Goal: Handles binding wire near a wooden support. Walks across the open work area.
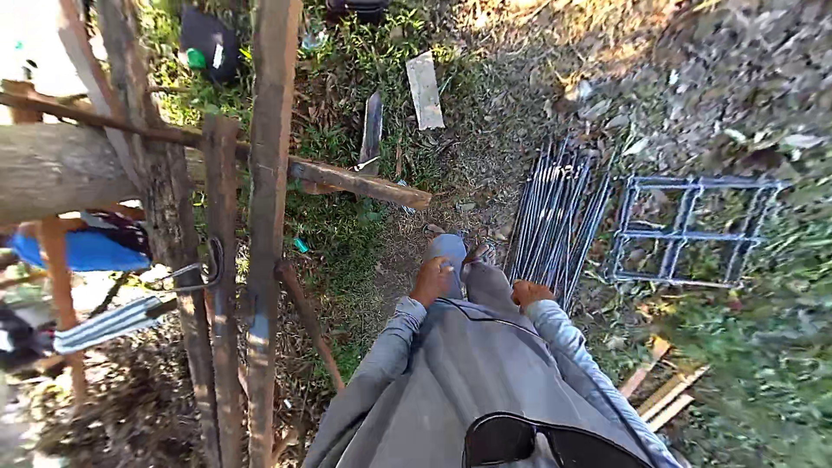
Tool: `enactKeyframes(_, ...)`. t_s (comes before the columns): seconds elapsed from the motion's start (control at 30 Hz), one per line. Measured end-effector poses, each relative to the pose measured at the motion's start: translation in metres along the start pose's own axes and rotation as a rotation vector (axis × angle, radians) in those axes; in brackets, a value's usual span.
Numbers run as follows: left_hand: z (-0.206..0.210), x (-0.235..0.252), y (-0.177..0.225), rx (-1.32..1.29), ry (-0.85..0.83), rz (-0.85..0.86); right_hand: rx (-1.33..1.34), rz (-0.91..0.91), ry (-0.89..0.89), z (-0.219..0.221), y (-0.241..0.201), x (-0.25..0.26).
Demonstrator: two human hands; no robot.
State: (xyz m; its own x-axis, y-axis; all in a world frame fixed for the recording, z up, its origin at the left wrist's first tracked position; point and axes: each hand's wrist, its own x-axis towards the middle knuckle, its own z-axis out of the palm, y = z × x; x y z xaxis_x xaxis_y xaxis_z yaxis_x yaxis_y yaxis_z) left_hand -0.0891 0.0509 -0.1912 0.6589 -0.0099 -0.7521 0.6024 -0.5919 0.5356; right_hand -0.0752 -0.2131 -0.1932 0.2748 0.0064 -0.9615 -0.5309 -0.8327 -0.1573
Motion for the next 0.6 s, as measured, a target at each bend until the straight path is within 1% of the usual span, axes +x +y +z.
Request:
enactKeyframes(0.07,0.002,0.017,-0.006,0.005,0.039,-0.034,-0.080,0.026,-0.013,0.018,0.011,0.005)
enactKeyframes(0.17,0.007,0.053,-0.021,0.031,0.084,-0.103,-0.086,0.077,-0.001,0.040,0.021,0.005)
enactKeyframes(0.27,0.010,0.103,-0.051,0.064,0.101,-0.164,-0.096,0.125,0.041,0.057,0.030,0.020)
enactKeyframes(0.33,0.012,0.138,-0.074,0.051,0.101,-0.220,-0.077,0.144,0.062,0.061,0.035,0.031)
enactKeyframes(0.5,0.009,0.238,-0.132,0.043,0.135,-0.376,0.017,0.172,0.247,0.087,0.045,0.056)
enactKeyframes(0.6,0.006,0.298,-0.165,-0.033,0.198,-0.424,0.047,0.105,0.506,0.115,0.057,0.067)
